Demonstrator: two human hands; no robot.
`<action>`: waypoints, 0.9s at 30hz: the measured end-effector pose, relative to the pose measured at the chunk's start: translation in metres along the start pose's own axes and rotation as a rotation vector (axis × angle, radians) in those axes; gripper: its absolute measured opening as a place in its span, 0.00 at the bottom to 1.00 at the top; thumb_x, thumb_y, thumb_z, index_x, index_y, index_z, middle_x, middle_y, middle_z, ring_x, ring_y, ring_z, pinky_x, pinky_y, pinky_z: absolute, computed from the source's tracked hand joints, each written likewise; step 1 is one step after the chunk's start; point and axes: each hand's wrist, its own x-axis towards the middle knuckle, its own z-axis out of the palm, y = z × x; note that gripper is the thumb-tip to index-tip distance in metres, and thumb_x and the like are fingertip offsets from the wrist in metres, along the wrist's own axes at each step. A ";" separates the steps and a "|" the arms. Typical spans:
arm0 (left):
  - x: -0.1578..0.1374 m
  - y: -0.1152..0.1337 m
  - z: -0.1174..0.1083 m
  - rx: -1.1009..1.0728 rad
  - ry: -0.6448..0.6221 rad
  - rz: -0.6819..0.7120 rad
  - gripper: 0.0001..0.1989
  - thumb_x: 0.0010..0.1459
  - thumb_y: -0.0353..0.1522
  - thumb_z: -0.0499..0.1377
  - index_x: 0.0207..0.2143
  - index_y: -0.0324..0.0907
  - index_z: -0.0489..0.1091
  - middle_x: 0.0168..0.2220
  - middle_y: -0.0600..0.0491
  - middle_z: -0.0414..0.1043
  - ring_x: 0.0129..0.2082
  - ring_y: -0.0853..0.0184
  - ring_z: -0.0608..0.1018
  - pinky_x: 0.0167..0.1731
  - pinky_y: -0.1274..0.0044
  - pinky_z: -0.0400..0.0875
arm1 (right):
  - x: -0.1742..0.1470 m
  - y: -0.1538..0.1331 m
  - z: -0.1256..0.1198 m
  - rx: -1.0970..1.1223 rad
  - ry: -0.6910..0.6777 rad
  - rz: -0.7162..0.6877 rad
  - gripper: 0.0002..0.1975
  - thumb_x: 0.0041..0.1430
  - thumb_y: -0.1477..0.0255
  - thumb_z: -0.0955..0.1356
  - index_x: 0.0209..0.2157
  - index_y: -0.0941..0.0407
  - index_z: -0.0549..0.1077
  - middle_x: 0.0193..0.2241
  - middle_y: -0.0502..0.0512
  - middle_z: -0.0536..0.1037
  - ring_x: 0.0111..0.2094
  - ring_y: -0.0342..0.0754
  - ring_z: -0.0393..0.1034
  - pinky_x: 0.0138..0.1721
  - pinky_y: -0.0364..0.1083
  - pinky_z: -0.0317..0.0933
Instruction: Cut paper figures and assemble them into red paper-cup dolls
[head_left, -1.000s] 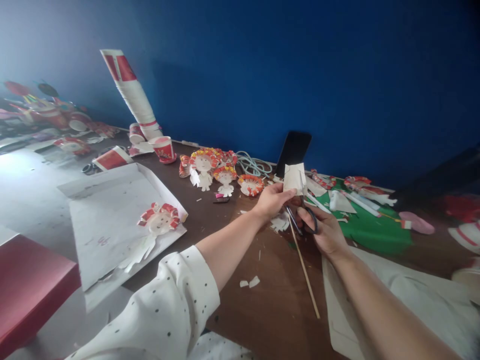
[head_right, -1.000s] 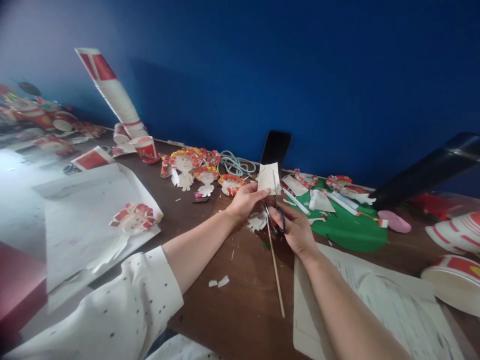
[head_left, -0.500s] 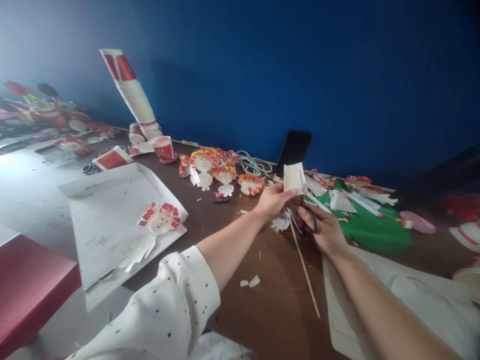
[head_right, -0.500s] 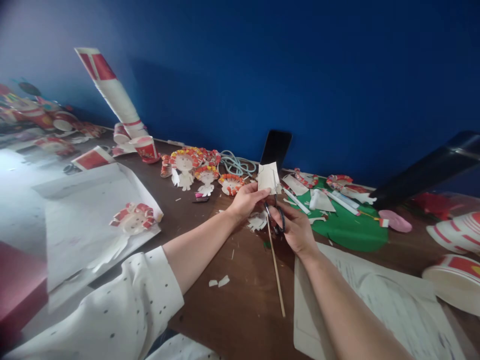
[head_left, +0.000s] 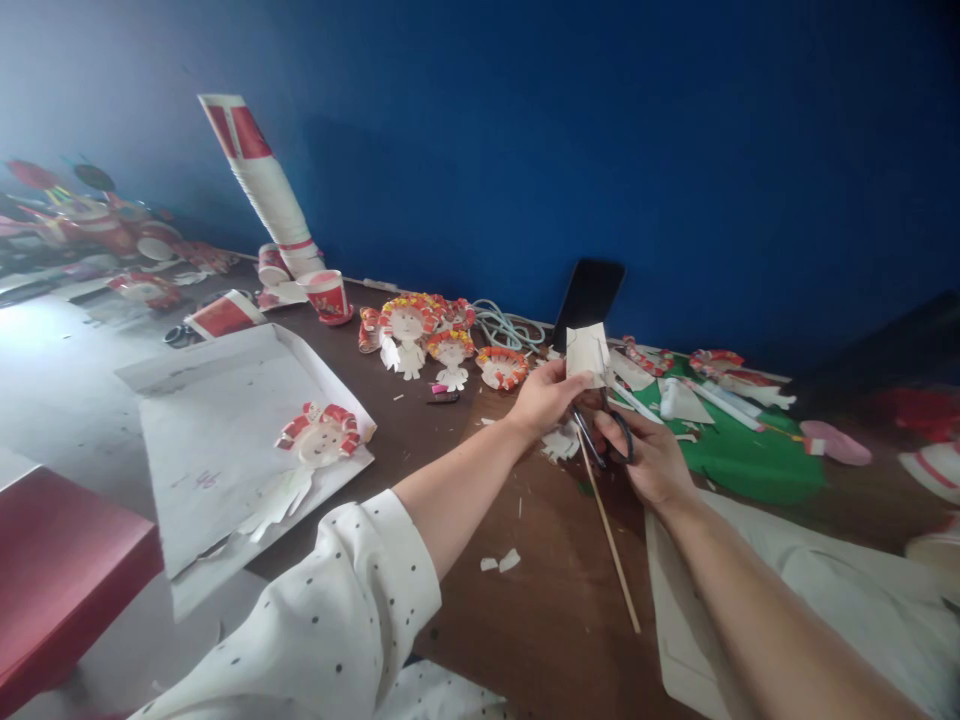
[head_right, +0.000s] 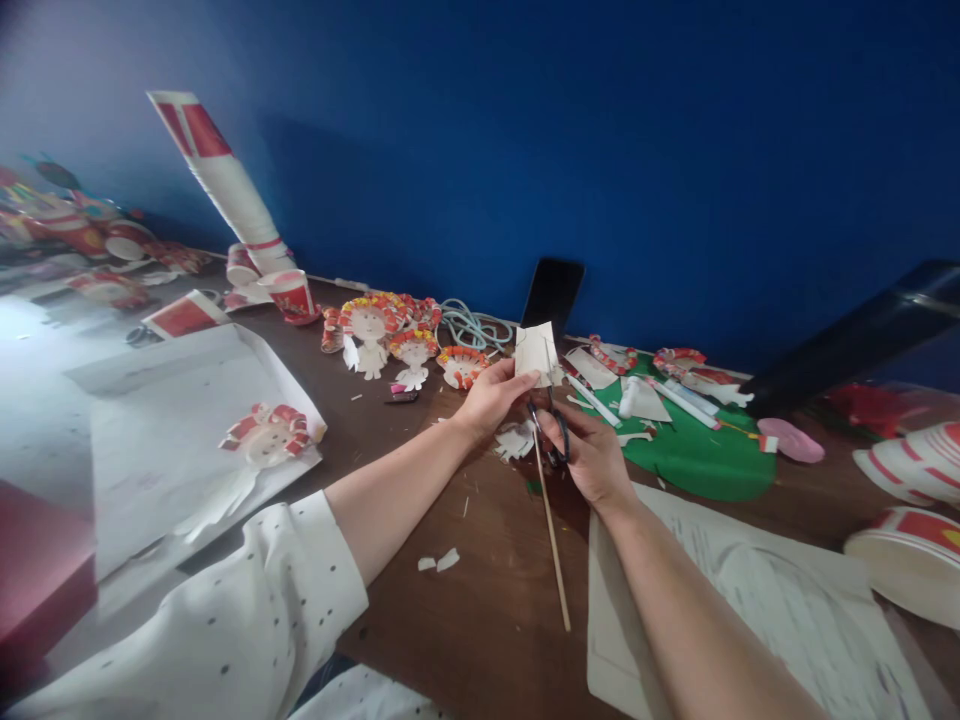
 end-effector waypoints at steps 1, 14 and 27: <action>0.000 0.000 -0.001 0.018 0.017 0.021 0.13 0.48 0.39 0.63 0.28 0.37 0.68 0.20 0.58 0.65 0.18 0.78 0.65 0.22 0.82 0.61 | 0.000 0.000 0.000 0.012 -0.002 0.015 0.21 0.52 0.57 0.70 0.44 0.54 0.77 0.23 0.49 0.71 0.24 0.41 0.62 0.24 0.40 0.59; -0.004 0.005 0.003 0.016 0.007 -0.033 0.12 0.48 0.35 0.64 0.33 0.36 0.70 0.26 0.53 0.73 0.23 0.75 0.72 0.29 0.80 0.66 | 0.000 0.006 -0.004 0.017 0.009 0.005 0.14 0.52 0.58 0.70 0.28 0.56 0.75 0.22 0.48 0.70 0.23 0.41 0.62 0.23 0.40 0.57; -0.007 0.008 0.006 -0.008 0.030 -0.042 0.10 0.48 0.34 0.63 0.30 0.36 0.70 0.23 0.54 0.71 0.23 0.74 0.71 0.29 0.80 0.67 | -0.001 -0.001 -0.001 -0.008 -0.001 -0.024 0.15 0.53 0.58 0.69 0.25 0.56 0.72 0.21 0.49 0.69 0.22 0.41 0.61 0.22 0.41 0.54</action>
